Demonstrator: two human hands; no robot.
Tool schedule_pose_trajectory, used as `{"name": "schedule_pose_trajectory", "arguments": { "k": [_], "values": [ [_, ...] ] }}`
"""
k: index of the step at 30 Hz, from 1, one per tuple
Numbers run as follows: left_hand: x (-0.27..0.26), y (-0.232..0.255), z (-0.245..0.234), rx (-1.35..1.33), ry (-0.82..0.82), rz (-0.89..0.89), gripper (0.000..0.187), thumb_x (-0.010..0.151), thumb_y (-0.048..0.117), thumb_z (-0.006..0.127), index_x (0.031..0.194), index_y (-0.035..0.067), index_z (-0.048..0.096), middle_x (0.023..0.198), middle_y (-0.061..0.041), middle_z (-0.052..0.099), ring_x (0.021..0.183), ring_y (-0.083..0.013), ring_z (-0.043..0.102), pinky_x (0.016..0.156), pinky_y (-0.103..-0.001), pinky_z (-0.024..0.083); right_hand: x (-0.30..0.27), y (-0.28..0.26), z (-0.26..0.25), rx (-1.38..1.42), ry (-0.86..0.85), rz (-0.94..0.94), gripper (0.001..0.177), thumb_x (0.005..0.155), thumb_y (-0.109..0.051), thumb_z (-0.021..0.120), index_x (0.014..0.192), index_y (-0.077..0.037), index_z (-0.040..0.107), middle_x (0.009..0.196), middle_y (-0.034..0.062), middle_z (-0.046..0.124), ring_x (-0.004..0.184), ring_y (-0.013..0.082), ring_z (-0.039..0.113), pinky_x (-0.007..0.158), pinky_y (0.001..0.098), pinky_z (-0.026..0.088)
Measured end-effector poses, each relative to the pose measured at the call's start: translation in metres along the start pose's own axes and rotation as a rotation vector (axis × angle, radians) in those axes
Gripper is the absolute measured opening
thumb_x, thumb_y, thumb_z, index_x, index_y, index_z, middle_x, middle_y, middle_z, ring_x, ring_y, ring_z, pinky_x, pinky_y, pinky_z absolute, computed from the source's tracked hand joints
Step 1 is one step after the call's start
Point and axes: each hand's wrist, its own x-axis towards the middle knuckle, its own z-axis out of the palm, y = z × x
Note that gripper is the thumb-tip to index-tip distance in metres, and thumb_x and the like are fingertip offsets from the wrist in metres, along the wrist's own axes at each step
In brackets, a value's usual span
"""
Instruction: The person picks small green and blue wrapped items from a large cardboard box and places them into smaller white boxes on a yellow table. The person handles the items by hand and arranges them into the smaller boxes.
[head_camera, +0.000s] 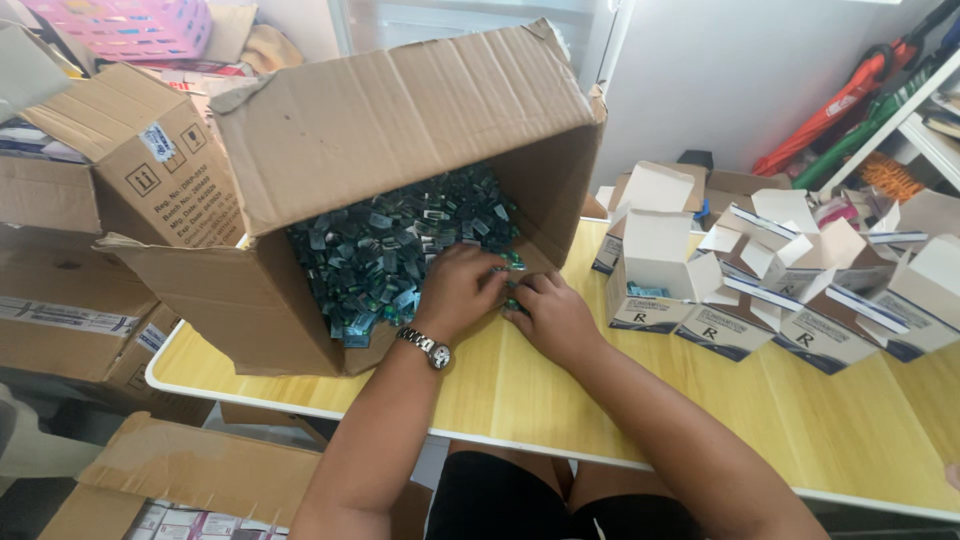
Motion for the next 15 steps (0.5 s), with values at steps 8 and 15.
{"name": "schedule_pose_trajectory", "arguments": {
  "k": [8,15],
  "values": [
    [-0.005,0.029,0.013,-0.03,-0.235,0.152,0.026,0.085,0.024,0.077,0.108,0.011,0.076,0.106,-0.013,0.071,0.107,-0.034,0.064,0.092,-0.045,0.05,-0.02,0.019,-0.044,0.414,-0.179,0.22,0.028,0.085,-0.009,0.07,0.113,-0.006,0.074,0.113,0.0143,0.073,0.103,0.0339,0.071,0.091,0.0412,0.055],
    [-0.003,0.043,0.009,0.021,-0.498,0.17,0.051,0.069,0.036,0.086,0.112,0.011,0.074,0.103,-0.013,0.069,0.11,-0.0373,0.06,0.099,-0.051,0.044,-0.028,0.018,-0.06,0.218,-0.256,0.285,0.035,0.081,-0.008,0.075,0.116,-0.008,0.073,0.119,0.0137,0.069,0.108,0.0352,0.066,0.093,0.0429,0.052]
  ]
}}
